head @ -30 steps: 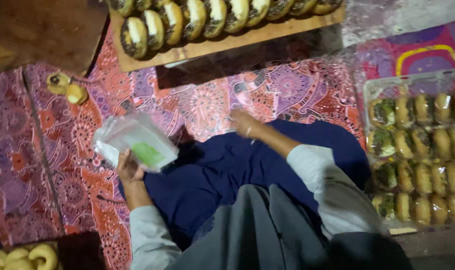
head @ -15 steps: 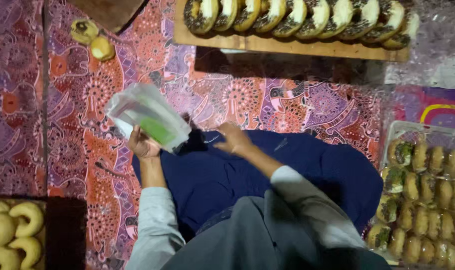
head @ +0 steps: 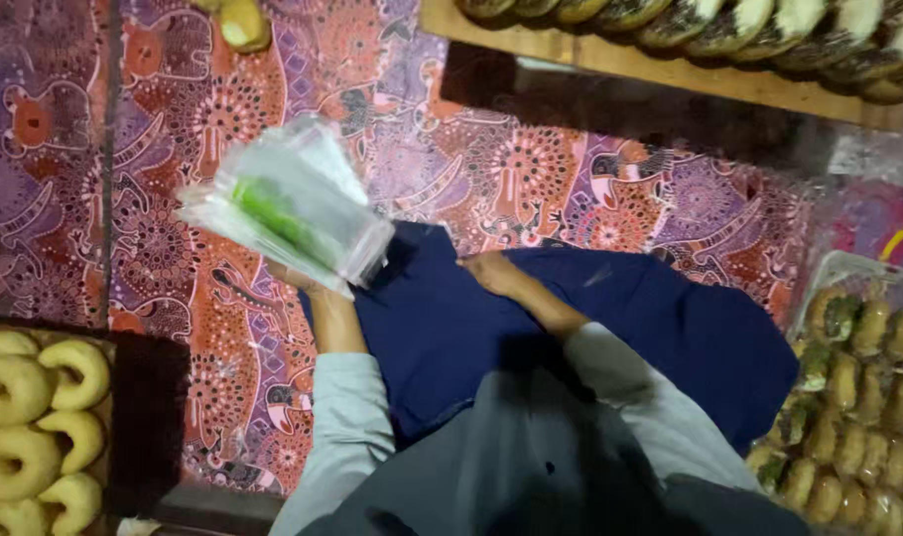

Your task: The person sits on a patterned mat and repeatedly picks doughnuts from a wooden tray, places them into clear plastic bags, and sets the filled bags into a nearby basket. The person handles the doughnuts and bags by hand throughout the clip.

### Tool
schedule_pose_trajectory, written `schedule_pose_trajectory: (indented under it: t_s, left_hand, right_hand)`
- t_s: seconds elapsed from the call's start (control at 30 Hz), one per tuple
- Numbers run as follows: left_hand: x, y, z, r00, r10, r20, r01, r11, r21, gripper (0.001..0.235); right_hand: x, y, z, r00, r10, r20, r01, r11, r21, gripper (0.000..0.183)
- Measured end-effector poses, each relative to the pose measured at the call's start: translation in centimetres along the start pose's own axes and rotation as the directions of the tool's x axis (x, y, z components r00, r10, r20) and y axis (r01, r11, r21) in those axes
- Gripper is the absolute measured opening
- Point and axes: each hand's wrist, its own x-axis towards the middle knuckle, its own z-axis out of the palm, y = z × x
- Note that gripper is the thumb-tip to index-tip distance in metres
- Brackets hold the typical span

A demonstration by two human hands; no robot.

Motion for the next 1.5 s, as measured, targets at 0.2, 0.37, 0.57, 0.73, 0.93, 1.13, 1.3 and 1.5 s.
schedule_pose_trajectory:
  t_s: [0.2, 0.37, 0.57, 0.73, 0.93, 1.13, 1.3, 1.5]
  left_hand:
    - [0.8, -1.8, 2.4, 0.991, -0.097, 0.095, 0.108, 0.987, -0.116, 0.062]
    - [0.7, -2.7, 3.3, 0.968, -0.175, 0.178, 0.21, 0.956, -0.204, 0.065]
    - [0.6, -3.2, -0.7, 0.991, -0.129, -0.024, 0.131, 0.982, 0.136, 0.069]
    - [-0.7, -2.1, -3.2, 0.985, -0.139, -0.105, 0.147, 0.986, 0.075, 0.032]
    - [0.2, -2.4, -2.5, 0.976, -0.175, -0.13, 0.192, 0.973, 0.129, 0.064]
    - [1.1, -1.8, 0.4, 0.975, -0.204, -0.091, 0.218, 0.955, 0.203, 0.068]
    - [1.7, -2.4, 4.1, 0.97, -0.218, -0.112, 0.243, 0.911, 0.334, 0.07]
    - [0.8, -0.2, 0.4, 0.959, -0.225, -0.175, 0.284, 0.799, 0.53, 0.051]
  right_hand:
    - [5.7, -6.5, -3.2, 0.909, -0.288, -0.302, 0.327, 0.941, 0.086, 0.042]
    - [8.8, -8.2, -7.8, 0.815, -0.302, -0.494, 0.065, 0.896, -0.44, 0.042]
    - [14.7, -13.2, -7.8, 0.877, -0.332, -0.348, 0.018, 0.745, -0.667, 0.064]
    - [21.3, -11.4, -10.0, 0.829, -0.279, -0.485, -0.036, 0.839, -0.543, 0.055]
    - [11.4, 1.1, -18.0, 0.525, -0.282, -0.803, 0.105, 0.958, -0.268, 0.032]
    - [-0.9, 5.6, -22.0, 0.596, 0.015, -0.803, -0.42, 0.858, -0.295, 0.028]
    - [4.3, 0.2, -10.7, 0.938, -0.157, -0.309, 0.089, 0.97, -0.226, 0.056]
    - [-1.5, 12.5, -18.5, 0.731, -0.424, -0.534, -0.071, 0.731, -0.679, 0.048]
